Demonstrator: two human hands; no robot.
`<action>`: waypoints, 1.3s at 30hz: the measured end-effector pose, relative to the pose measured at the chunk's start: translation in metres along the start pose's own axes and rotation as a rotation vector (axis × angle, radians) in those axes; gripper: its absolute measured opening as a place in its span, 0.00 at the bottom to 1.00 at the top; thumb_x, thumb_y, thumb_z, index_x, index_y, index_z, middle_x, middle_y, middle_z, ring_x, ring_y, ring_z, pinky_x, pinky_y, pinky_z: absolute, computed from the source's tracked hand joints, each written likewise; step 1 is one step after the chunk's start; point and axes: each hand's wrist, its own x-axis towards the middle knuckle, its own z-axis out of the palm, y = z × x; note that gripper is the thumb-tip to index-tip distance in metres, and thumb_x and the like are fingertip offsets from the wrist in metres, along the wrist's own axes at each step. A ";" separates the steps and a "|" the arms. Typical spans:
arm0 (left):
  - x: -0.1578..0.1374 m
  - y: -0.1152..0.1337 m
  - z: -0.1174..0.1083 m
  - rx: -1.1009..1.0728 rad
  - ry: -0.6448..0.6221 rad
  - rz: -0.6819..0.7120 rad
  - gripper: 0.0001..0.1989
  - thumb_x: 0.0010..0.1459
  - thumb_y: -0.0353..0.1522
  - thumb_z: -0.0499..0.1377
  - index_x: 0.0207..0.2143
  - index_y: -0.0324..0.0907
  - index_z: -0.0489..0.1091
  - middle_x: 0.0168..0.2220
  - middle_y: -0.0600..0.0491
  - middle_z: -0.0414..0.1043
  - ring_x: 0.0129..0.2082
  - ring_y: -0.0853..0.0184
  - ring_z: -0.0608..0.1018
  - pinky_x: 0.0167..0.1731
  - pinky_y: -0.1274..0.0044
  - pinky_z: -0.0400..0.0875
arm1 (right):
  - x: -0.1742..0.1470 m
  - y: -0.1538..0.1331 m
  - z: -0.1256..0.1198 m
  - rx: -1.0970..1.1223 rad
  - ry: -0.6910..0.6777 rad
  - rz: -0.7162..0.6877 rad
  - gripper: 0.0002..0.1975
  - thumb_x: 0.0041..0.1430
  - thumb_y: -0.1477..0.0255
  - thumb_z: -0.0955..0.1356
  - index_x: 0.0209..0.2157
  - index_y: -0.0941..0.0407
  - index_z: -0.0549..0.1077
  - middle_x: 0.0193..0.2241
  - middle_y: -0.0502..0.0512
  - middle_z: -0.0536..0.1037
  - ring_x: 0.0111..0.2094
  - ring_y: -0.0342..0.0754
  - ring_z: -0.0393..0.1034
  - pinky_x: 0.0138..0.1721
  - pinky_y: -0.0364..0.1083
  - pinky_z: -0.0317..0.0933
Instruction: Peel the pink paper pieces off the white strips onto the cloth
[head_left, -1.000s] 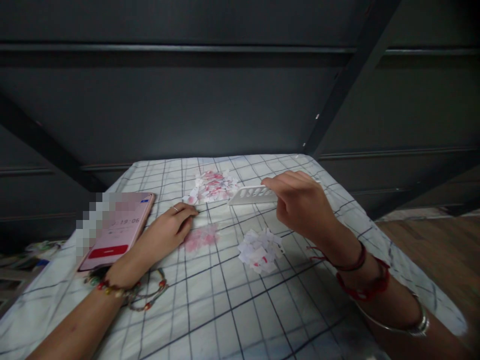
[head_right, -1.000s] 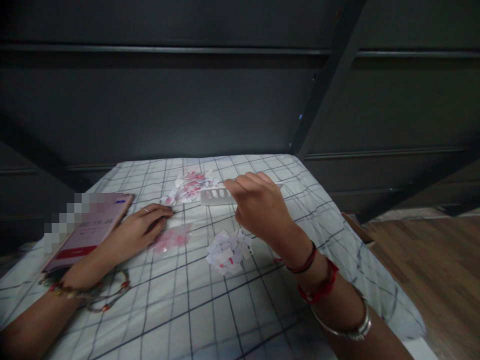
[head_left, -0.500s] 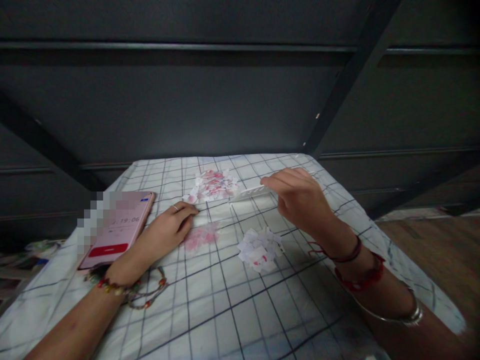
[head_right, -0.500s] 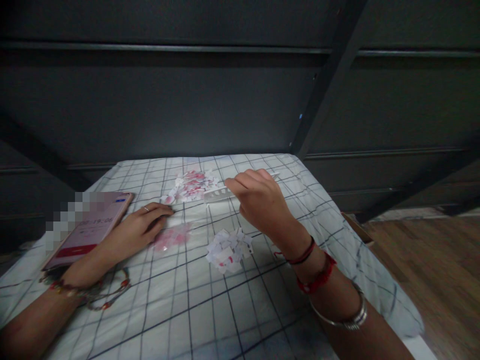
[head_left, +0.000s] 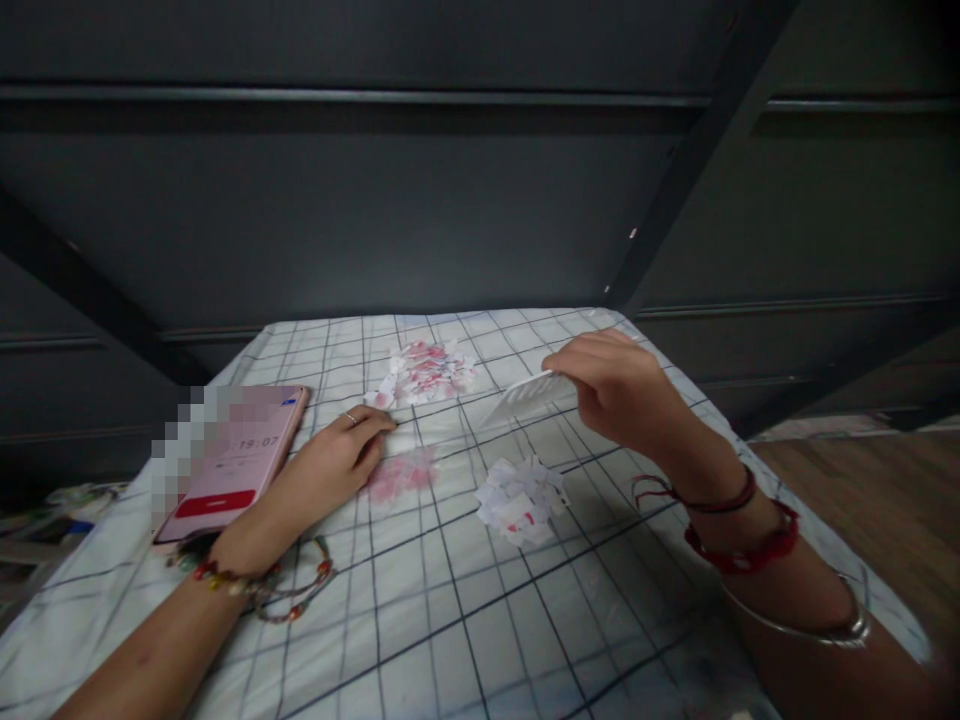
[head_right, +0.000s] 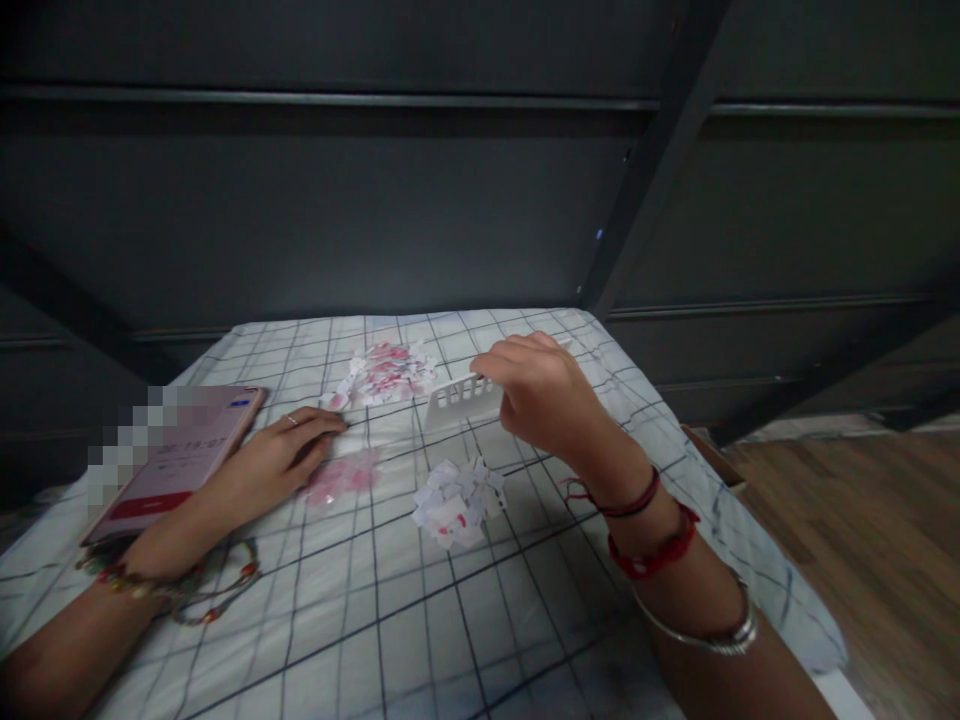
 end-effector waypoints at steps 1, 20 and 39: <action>0.000 0.000 0.000 -0.003 0.000 -0.002 0.18 0.60 0.34 0.44 0.44 0.38 0.69 0.47 0.44 0.70 0.49 0.60 0.72 0.54 0.64 0.64 | 0.000 0.001 -0.001 0.028 0.004 -0.013 0.17 0.44 0.88 0.58 0.27 0.57 0.72 0.24 0.52 0.75 0.29 0.45 0.67 0.34 0.45 0.57; 0.000 0.003 -0.003 0.012 -0.013 0.000 0.18 0.61 0.33 0.43 0.44 0.37 0.69 0.46 0.44 0.70 0.49 0.61 0.72 0.54 0.66 0.64 | 0.007 -0.018 0.001 -0.009 -0.055 0.065 0.19 0.43 0.87 0.58 0.30 0.57 0.74 0.23 0.52 0.74 0.28 0.46 0.65 0.36 0.46 0.56; -0.001 0.001 -0.003 0.005 0.005 0.011 0.17 0.60 0.33 0.44 0.44 0.38 0.69 0.46 0.45 0.71 0.48 0.60 0.72 0.53 0.65 0.66 | 0.009 -0.030 0.005 0.143 0.000 -0.022 0.20 0.46 0.87 0.57 0.33 0.57 0.74 0.25 0.51 0.75 0.28 0.45 0.64 0.32 0.45 0.56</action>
